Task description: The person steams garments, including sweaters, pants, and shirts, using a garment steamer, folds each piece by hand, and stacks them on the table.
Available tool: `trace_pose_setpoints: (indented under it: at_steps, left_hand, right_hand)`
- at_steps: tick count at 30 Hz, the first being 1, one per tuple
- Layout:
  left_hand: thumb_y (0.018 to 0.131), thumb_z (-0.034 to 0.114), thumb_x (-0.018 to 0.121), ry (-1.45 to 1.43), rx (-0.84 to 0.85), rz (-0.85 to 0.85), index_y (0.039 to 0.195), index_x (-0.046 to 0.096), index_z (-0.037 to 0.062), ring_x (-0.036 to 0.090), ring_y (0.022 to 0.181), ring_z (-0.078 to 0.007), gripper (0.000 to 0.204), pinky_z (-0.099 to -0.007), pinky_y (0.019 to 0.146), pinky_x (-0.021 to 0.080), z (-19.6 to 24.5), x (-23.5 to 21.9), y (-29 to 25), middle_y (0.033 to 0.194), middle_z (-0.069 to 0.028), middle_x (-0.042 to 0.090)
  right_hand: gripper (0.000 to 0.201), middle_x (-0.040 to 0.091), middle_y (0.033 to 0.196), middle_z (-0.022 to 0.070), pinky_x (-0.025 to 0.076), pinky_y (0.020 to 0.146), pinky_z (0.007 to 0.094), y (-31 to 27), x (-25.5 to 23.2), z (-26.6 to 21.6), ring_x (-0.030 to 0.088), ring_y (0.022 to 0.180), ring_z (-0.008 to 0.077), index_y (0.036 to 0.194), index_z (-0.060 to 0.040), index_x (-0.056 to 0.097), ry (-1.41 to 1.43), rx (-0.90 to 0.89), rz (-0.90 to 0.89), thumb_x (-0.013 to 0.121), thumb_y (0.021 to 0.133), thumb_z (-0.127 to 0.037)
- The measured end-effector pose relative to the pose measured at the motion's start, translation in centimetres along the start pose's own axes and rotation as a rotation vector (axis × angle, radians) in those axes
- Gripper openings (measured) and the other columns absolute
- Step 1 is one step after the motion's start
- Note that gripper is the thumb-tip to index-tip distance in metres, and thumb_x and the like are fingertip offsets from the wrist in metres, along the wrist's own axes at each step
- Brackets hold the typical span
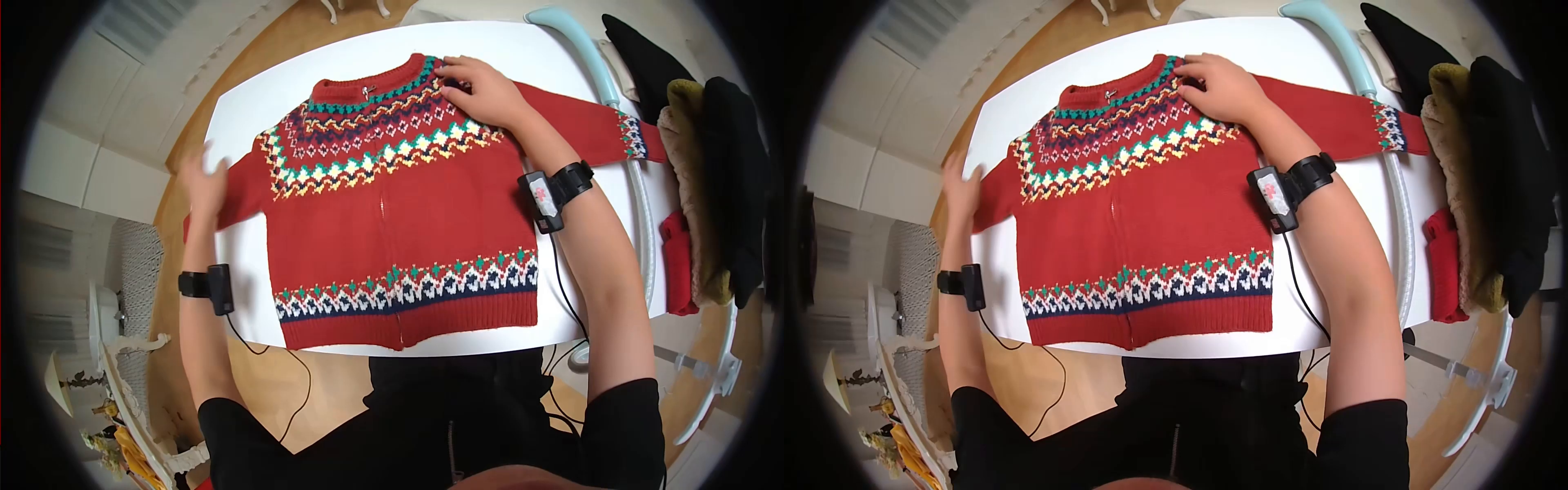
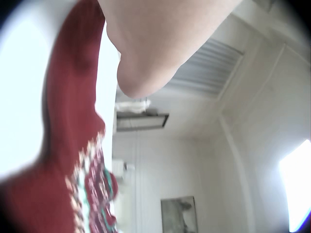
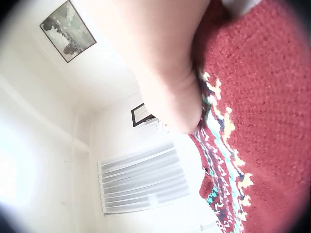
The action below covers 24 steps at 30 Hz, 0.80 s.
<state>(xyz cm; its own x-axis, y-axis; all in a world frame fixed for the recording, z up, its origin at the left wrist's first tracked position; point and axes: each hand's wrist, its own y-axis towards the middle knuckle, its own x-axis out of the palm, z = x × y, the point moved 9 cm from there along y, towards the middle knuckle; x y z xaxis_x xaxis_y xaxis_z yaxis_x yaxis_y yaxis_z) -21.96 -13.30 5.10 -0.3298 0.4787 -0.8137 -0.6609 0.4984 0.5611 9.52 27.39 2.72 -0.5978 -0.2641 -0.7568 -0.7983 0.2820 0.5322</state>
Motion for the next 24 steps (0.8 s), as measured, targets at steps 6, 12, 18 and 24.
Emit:
trace_pose_setpoints:
  at_steps: [6, 12, 18, 24]
  left_hand:
    - [0.092, 0.037, 0.062, -0.405, 0.381, -0.248, 0.128, 0.064, 0.0116, 0.031, 0.141, -0.0455, 0.044, -0.0526, 0.116, 0.025, 24.3, 5.1, -1.1, 0.149, -0.0227, 0.042]
    - [0.094, 0.045, 0.056, -0.197, 0.264, -0.324, 0.136, 0.06, 0.0205, 0.026, 0.146, -0.0399, 0.048, -0.0504, 0.118, 0.022, 24.3, 7.4, -2.8, 0.157, -0.0153, 0.034]
    - [0.095, 0.042, 0.054, -0.182, 0.283, -0.253, 0.136, 0.06, 0.0195, 0.024, 0.146, -0.0387, 0.047, -0.052, 0.118, 0.02, 24.8, 6.2, -3.5, 0.158, -0.0151, 0.032]
    - [0.094, 0.041, 0.053, -0.179, 0.294, -0.186, 0.134, 0.06, 0.0178, 0.026, 0.146, -0.0379, 0.047, -0.0555, 0.116, 0.022, 24.7, 6.3, -3.7, 0.156, -0.0167, 0.034]
  right_hand:
    - [0.041, 0.059, 0.133, 0.0159, 0.042, 0.107, 0.0434, -0.2, 0.7, -0.6, 0.054, 0.124, 0.0325, 0.122, -0.0141, 0.069, -0.082, 0.011, -0.127, 0.058, 0.091, -0.039]
    - [0.047, 0.054, 0.137, 0.0233, 0.037, 0.109, 0.0528, -2.6, -3.1, 4.8, 0.048, 0.129, 0.042, 0.121, -0.0111, 0.068, -0.292, 0.431, -0.035, 0.06, 0.088, -0.043]
    - [0.048, 0.056, 0.123, 0.0283, 0.04, 0.104, 0.0478, -2.5, -12.0, 10.3, 0.05, 0.118, 0.043, 0.118, 0.0001, 0.062, -0.409, 0.203, 0.33, 0.074, 0.075, -0.018]
    - [0.065, 0.066, 0.114, 0.0266, 0.052, 0.093, 0.0429, -4.3, -17.2, 19.9, 0.065, 0.11, 0.0368, 0.125, -0.0009, 0.056, -0.643, 0.82, 0.021, 0.073, 0.076, -0.039]
